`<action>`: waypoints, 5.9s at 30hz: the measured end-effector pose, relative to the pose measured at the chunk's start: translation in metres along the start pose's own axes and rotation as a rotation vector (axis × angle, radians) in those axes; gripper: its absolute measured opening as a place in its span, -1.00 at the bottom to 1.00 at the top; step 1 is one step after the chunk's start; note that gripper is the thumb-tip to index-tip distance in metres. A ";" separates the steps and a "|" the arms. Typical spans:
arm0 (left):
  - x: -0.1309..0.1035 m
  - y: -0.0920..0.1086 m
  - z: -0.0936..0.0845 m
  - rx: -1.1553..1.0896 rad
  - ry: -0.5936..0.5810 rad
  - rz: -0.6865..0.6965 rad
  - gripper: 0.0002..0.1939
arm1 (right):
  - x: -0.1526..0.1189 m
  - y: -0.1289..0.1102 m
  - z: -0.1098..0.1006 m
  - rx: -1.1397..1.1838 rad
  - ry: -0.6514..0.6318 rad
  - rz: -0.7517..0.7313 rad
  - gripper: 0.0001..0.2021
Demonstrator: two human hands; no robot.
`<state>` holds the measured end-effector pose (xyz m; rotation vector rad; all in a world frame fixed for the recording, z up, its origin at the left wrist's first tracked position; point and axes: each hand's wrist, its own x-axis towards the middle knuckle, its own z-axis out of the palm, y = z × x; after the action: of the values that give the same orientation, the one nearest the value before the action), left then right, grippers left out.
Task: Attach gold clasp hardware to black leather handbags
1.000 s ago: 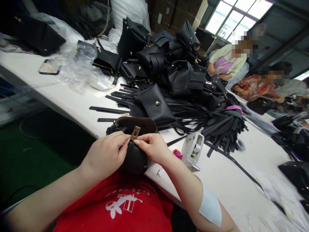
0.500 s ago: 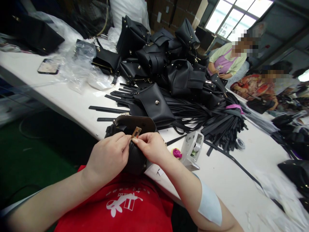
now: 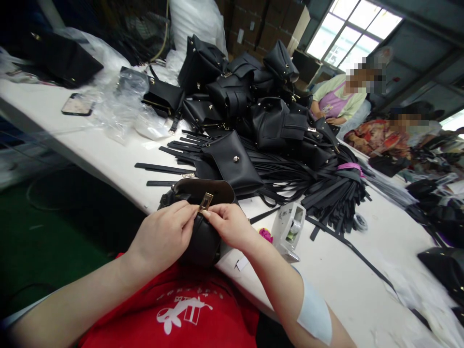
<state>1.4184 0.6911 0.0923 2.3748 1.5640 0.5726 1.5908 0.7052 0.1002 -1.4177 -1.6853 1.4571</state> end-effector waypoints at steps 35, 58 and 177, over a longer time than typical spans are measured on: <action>-0.005 0.003 0.012 -0.071 0.312 0.133 -0.77 | 0.008 -0.003 0.011 0.216 0.123 0.098 -0.67; 0.003 0.009 -0.016 -0.202 0.047 0.020 -0.74 | -0.032 -0.019 0.012 -0.400 0.190 -0.217 -0.76; -0.003 0.000 -0.005 -0.176 0.015 -0.032 -0.78 | -0.017 0.009 0.025 -0.056 0.379 -0.130 -0.77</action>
<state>1.4150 0.6884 0.0956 2.2170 1.4888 0.6928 1.5787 0.6792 0.0882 -1.4743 -1.5517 1.0032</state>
